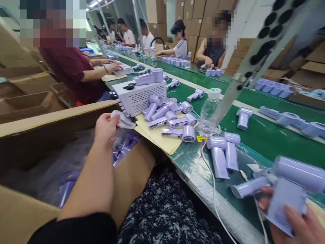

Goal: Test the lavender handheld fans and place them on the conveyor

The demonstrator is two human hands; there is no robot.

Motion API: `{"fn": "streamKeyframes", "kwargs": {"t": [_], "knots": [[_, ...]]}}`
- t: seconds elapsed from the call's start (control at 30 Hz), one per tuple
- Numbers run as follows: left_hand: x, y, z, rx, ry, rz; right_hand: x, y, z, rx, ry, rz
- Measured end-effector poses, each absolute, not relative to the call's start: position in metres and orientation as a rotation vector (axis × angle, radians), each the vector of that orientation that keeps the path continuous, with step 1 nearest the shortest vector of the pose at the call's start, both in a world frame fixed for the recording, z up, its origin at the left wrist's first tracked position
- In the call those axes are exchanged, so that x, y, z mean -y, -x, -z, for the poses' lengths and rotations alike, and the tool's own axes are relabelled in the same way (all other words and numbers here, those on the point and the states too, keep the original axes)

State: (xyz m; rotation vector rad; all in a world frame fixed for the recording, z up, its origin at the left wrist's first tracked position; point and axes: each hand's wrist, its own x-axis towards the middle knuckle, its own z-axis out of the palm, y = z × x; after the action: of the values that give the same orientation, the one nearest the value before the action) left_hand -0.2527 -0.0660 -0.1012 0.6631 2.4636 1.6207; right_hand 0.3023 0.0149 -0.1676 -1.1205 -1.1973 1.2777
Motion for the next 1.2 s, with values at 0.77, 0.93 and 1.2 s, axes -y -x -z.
{"fn": "streamKeyframes", "kwargs": {"t": [0.77,0.93,1.2], "knots": [[0.005,-0.007,0.115,-1.25,-1.646,-0.636,0.048,-0.253,0.126,1.735,1.256,-1.222],[-0.005,-0.001,0.128,-1.282,-0.96,-0.879,0.038,-0.229,0.121,2.053,1.414,-1.024],[0.026,0.0,0.105,-1.291,-2.164,-0.814,0.035,-0.198,0.1,2.506,1.656,-0.717]]}}
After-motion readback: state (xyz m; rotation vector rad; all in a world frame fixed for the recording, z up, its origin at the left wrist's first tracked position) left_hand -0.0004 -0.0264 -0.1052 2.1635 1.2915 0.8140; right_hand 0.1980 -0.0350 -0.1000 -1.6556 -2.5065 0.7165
